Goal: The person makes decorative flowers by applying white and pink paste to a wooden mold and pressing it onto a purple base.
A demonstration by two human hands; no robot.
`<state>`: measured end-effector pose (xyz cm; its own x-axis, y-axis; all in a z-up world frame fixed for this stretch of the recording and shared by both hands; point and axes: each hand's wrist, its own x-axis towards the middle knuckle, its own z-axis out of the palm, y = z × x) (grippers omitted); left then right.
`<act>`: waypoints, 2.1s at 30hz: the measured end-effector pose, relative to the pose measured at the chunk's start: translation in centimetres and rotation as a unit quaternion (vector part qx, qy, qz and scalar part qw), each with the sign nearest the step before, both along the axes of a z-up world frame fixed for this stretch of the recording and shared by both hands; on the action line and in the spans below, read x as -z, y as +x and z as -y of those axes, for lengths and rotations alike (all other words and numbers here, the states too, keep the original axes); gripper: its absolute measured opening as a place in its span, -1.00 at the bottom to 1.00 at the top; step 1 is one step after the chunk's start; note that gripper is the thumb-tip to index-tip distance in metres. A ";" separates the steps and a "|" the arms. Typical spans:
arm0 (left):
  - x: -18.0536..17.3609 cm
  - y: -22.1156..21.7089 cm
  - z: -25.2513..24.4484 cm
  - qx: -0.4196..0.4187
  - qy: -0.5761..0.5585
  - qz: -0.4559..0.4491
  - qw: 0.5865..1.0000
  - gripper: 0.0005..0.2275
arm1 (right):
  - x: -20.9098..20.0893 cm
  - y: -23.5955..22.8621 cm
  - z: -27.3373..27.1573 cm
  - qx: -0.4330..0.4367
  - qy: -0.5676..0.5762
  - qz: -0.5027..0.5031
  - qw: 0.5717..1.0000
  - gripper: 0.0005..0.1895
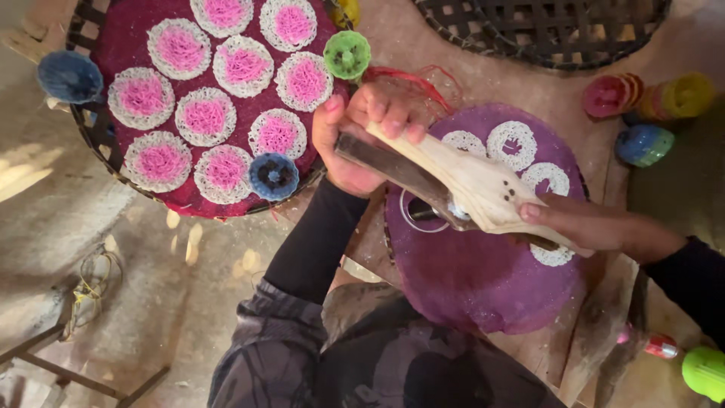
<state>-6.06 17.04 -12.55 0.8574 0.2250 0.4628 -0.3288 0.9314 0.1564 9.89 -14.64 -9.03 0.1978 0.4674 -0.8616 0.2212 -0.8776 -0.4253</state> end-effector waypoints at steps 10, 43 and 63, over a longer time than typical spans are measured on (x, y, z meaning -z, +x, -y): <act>3.1 -0.5 -1.4 -0.020 0.003 0.007 1.000 -0.59 | 1.9 -1.5 -1.2 -0.019 0.118 0.038 0.992 -0.22; 3.5 -2.8 -0.3 -0.090 -0.087 -0.114 0.985 -0.62 | -1.4 -5.0 -4.2 -0.018 0.007 0.177 0.984 -0.18; 0.6 -2.3 6.4 -0.276 0.496 -0.223 0.792 -0.58 | 1.6 -5.9 -1.7 -0.048 0.399 0.309 0.862 -0.34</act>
<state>-8.36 10.60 -13.11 0.8831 0.3380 0.3255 -0.3493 0.0102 0.9370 3.97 -12.90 -10.60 0.4308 0.9024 -0.0018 0.6767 -0.3244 -0.6610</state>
